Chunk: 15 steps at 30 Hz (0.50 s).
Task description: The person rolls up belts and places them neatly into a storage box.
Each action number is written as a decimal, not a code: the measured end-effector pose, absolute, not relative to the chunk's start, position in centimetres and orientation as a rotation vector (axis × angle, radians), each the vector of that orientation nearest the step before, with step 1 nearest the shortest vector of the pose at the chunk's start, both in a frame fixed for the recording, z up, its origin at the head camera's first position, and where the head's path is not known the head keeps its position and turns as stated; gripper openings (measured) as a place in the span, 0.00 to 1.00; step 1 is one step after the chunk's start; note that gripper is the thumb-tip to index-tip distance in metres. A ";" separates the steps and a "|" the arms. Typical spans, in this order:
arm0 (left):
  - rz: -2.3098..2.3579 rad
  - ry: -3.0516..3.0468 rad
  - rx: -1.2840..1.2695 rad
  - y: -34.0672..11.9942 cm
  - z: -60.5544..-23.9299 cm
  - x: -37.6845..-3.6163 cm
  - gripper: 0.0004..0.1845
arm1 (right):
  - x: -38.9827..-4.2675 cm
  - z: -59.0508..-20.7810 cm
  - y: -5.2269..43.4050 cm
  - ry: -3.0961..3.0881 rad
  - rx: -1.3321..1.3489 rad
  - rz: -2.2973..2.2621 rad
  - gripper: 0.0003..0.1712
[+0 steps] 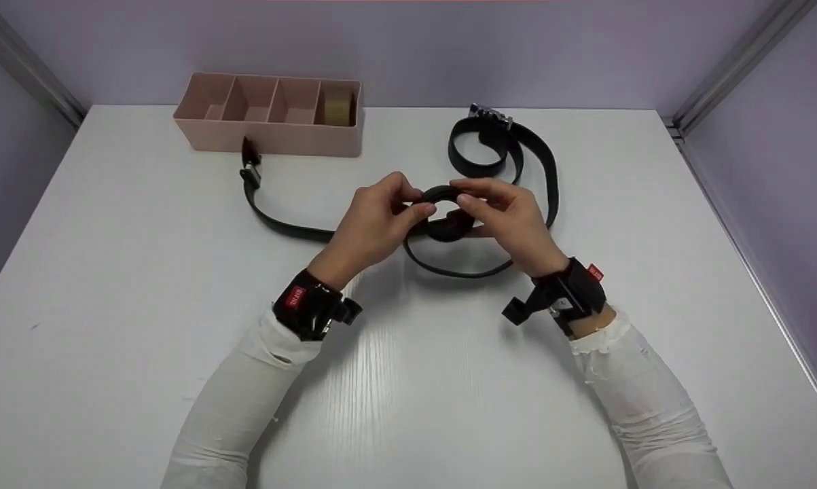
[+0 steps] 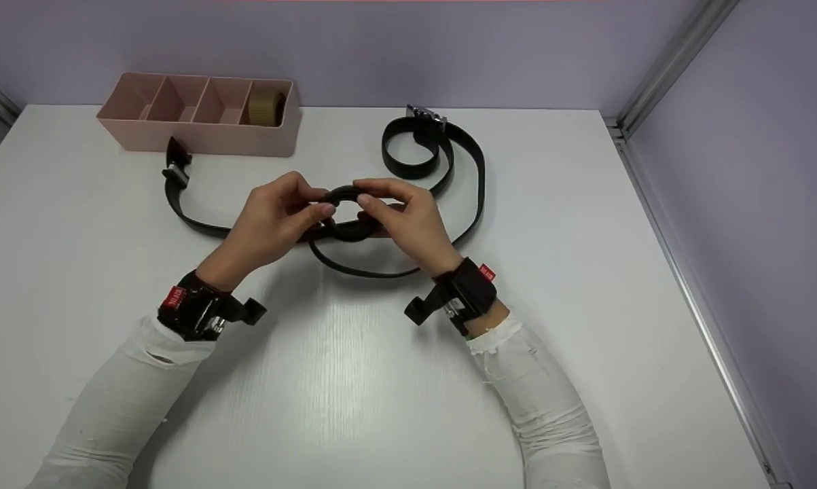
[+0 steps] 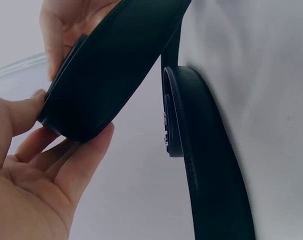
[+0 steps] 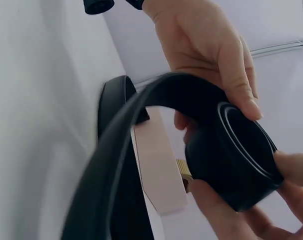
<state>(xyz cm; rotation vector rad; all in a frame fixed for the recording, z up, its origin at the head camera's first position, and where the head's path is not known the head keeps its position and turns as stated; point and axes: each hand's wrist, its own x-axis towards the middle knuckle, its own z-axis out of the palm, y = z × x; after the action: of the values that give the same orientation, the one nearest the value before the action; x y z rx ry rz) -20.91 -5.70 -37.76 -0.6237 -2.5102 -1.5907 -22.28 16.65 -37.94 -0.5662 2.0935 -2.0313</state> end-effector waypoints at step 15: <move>-1.594 -2.690 -0.717 -5.7 -37.7 -20.8 0.12 | -21.9 -36.9 17.0 2.256 -0.716 -1.662 0.17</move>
<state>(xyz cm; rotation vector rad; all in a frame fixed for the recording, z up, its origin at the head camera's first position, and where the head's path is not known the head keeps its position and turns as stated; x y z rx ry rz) -20.76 -5.72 -37.70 -0.7167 -2.6898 -1.5942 -21.88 16.99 -36.90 -0.7156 2.2563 -1.6618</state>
